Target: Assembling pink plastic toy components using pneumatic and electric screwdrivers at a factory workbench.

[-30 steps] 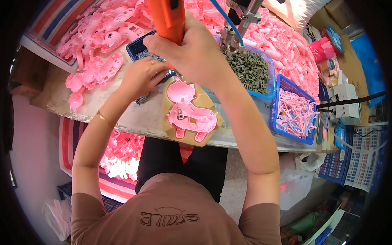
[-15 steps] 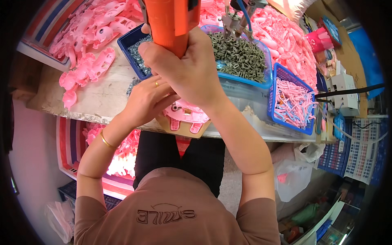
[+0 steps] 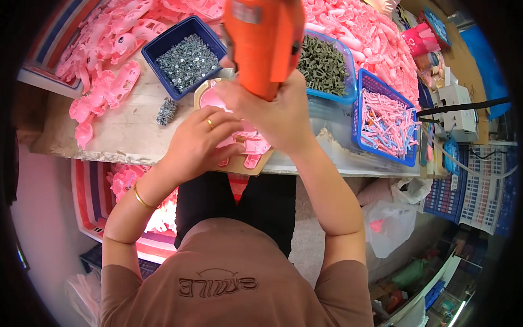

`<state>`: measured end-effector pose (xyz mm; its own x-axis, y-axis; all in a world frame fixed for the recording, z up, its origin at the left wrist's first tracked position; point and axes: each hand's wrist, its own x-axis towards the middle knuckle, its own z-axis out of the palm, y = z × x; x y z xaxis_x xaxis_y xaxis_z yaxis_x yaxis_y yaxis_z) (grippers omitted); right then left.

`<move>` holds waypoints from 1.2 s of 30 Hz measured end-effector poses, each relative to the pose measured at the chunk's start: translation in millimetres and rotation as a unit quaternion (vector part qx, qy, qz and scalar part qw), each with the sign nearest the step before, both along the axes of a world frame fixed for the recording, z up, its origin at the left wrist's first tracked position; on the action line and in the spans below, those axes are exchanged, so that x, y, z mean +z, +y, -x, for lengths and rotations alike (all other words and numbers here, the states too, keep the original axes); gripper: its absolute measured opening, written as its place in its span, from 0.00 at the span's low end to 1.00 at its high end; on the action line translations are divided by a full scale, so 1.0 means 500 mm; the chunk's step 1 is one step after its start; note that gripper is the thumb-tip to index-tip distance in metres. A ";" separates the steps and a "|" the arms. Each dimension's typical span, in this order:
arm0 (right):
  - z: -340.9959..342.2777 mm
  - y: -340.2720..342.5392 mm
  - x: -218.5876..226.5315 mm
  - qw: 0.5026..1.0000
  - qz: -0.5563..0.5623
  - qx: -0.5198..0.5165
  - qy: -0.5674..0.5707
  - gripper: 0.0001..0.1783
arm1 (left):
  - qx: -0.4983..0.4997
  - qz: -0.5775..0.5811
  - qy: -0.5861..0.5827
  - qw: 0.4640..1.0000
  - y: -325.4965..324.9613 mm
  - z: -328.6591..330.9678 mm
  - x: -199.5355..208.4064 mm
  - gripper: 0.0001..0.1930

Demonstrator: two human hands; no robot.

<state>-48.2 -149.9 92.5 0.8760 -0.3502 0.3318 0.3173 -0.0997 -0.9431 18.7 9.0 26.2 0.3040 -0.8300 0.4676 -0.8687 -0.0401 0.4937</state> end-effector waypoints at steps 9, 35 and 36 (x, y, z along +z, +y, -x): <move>0.015 -0.013 -0.042 0.999 -0.044 0.003 0.023 0.13 | -0.014 -0.041 -0.081 0.996 -0.009 0.024 -0.045 0.13; 0.015 -0.006 -0.084 0.998 -0.038 -0.039 -0.027 0.13 | -0.001 -0.032 -0.056 0.998 -0.012 0.032 -0.053 0.12; 0.012 0.001 -0.080 0.997 -0.053 -0.053 -0.024 0.13 | 0.001 -0.030 -0.056 0.998 -0.013 0.032 -0.053 0.13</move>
